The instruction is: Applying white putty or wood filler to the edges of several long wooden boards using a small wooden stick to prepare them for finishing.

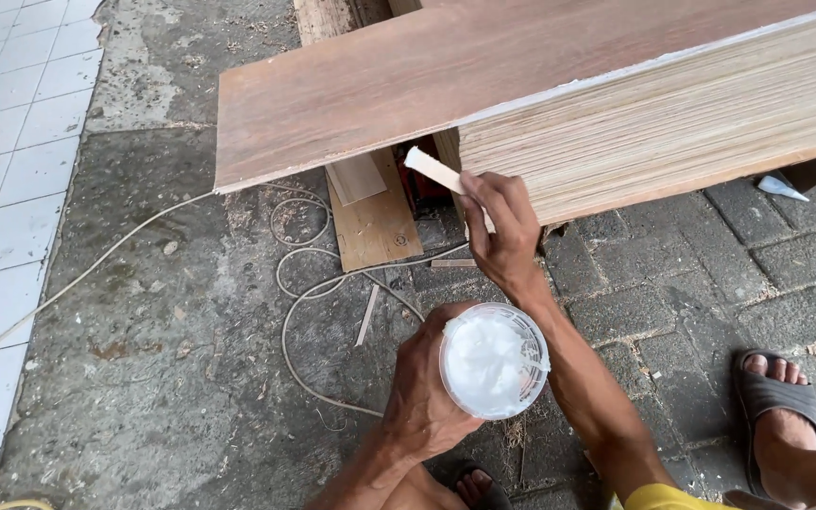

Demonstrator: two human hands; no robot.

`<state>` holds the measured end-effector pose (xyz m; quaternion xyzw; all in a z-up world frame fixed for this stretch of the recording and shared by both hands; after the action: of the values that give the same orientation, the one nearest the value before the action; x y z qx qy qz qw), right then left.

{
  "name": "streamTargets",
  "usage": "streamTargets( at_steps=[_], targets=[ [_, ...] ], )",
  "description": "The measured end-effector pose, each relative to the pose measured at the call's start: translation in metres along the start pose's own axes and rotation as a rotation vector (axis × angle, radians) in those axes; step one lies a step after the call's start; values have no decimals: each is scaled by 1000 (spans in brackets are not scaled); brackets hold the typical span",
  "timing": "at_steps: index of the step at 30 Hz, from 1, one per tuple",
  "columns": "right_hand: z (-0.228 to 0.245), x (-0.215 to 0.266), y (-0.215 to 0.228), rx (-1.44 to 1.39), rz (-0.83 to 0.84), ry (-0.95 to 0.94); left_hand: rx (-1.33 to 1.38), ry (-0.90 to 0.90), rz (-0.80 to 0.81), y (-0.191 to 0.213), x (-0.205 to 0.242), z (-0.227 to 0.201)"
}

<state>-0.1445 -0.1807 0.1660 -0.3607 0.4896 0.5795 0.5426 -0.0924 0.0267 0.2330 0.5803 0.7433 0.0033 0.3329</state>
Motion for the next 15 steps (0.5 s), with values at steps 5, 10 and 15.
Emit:
streamTargets(
  at_steps=[5,10,15],
  targets=[
    [-27,-23,45,379,-232,-120,1,-57,-24,7,4,-2],
    [-25,-13,20,-25,-333,-243,-5,-27,-31,19,14,2],
    [4,15,-45,-83,-29,-68,2,-34,-28,27,24,1]
  ],
)
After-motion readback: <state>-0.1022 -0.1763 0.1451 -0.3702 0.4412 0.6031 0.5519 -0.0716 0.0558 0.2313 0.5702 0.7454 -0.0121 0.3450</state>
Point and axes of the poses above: each hand's wrist, its own x-axis away from the middle knuckle, its own y-axis out of the back of the hand, z = x × y, the point moved 6 cm from there along -x, towards the middle knuckle
